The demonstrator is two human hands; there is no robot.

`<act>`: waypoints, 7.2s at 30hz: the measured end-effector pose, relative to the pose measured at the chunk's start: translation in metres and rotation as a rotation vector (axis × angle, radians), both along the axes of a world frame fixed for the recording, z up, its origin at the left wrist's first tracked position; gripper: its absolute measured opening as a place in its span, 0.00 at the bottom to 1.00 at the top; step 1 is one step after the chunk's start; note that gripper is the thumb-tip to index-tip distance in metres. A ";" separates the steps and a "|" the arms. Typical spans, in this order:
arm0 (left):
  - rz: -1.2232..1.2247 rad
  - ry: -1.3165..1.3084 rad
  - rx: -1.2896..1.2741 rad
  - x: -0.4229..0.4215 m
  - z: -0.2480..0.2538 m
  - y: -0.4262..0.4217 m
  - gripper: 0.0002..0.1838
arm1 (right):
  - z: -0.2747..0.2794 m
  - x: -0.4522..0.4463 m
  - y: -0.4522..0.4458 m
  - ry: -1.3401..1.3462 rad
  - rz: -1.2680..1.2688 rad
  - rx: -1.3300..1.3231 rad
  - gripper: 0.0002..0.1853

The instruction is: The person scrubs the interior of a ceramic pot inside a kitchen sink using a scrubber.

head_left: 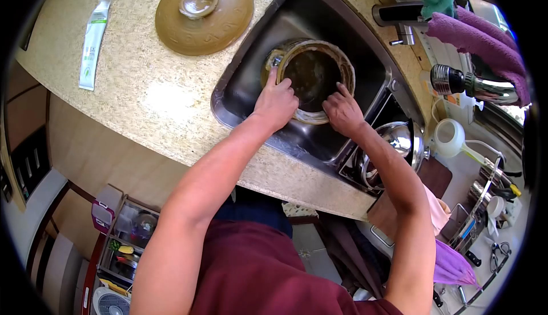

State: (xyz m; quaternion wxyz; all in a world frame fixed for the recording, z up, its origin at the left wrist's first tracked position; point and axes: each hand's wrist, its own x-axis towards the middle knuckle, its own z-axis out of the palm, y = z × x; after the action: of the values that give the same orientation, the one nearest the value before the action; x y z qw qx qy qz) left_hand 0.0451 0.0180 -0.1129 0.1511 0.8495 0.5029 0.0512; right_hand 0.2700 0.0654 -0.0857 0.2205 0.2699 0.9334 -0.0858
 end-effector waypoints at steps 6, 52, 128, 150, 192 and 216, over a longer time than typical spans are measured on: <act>-0.009 -0.005 -0.070 0.002 0.007 0.008 0.07 | -0.008 -0.051 -0.022 -0.028 -0.408 -0.333 0.13; 0.562 -0.383 -0.106 -0.011 0.016 0.010 0.19 | -0.205 -0.056 0.014 0.359 -0.984 0.228 0.16; 0.817 -0.564 -0.226 0.000 0.012 0.005 0.21 | -0.143 -0.078 0.010 0.028 -0.819 -0.296 0.14; 0.830 -0.546 -0.267 0.002 0.016 0.003 0.21 | -0.198 -0.091 0.019 0.189 -1.090 -0.045 0.15; 0.791 -0.547 -0.261 0.006 0.021 0.006 0.19 | -0.142 -0.039 0.042 0.100 -0.607 -0.382 0.17; 0.820 -0.560 -0.269 0.001 0.016 0.005 0.21 | -0.070 -0.081 0.003 0.152 -0.839 -0.545 0.20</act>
State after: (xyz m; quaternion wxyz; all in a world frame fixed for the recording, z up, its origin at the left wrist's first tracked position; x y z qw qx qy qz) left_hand 0.0463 0.0233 -0.0965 0.3554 0.5092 0.7371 0.2666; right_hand 0.1885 0.0687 -0.1555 0.1611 0.5472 0.7016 -0.4271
